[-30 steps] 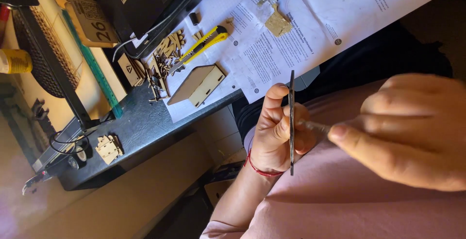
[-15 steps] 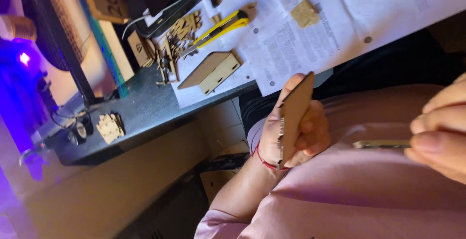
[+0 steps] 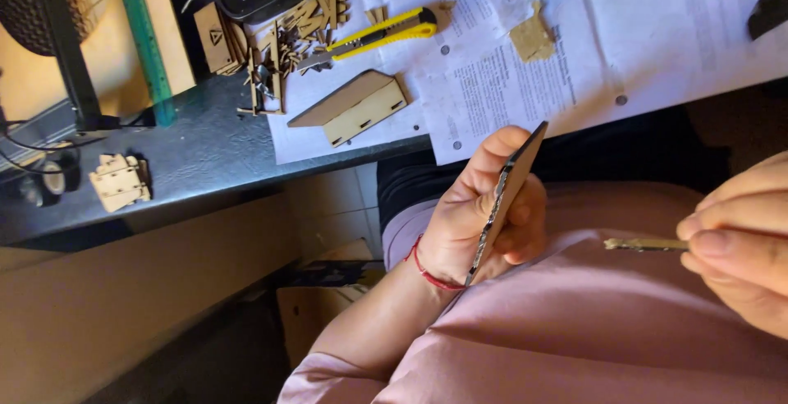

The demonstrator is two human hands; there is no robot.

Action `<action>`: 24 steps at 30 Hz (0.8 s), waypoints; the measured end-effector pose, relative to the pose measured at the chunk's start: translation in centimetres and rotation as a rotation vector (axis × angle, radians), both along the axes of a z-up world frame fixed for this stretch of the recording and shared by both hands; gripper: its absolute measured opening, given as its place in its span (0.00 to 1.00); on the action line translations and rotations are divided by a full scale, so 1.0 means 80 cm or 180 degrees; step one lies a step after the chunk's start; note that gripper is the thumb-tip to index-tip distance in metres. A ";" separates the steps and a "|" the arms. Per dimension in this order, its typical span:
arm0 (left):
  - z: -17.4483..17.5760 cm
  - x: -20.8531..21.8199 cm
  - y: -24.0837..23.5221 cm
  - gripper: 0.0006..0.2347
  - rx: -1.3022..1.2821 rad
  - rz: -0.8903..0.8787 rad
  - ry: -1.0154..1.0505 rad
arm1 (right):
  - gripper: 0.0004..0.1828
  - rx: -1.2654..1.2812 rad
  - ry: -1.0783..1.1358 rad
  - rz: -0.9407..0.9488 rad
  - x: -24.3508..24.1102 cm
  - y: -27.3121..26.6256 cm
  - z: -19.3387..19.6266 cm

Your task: Assembling small laser-cut wooden components by applying glue to the edges and joining them together to form a structure.

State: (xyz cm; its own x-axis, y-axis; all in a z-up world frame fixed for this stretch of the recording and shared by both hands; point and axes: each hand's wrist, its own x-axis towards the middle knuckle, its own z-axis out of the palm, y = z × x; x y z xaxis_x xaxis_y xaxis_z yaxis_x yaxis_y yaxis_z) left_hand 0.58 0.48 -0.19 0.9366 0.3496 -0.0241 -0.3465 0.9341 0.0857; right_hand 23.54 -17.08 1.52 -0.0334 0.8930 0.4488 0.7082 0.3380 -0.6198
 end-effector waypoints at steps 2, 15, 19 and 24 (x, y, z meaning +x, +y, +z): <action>-0.002 -0.001 0.001 0.22 -0.0002 0.0018 -0.0030 | 0.20 0.0239 -0.0288 0.0231 0.003 0.021 0.019; -0.004 -0.016 0.009 0.21 0.0244 0.0305 0.0515 | 0.09 0.0172 -0.0132 -0.0092 -0.007 0.059 0.045; 0.005 -0.045 0.031 0.27 0.0651 0.0744 0.0950 | 0.09 -0.0405 0.0440 -0.1044 0.002 0.102 0.050; 0.054 -0.117 0.076 0.24 0.2102 0.1952 0.1829 | 0.06 -0.0656 -0.0502 -0.1023 0.028 0.158 0.038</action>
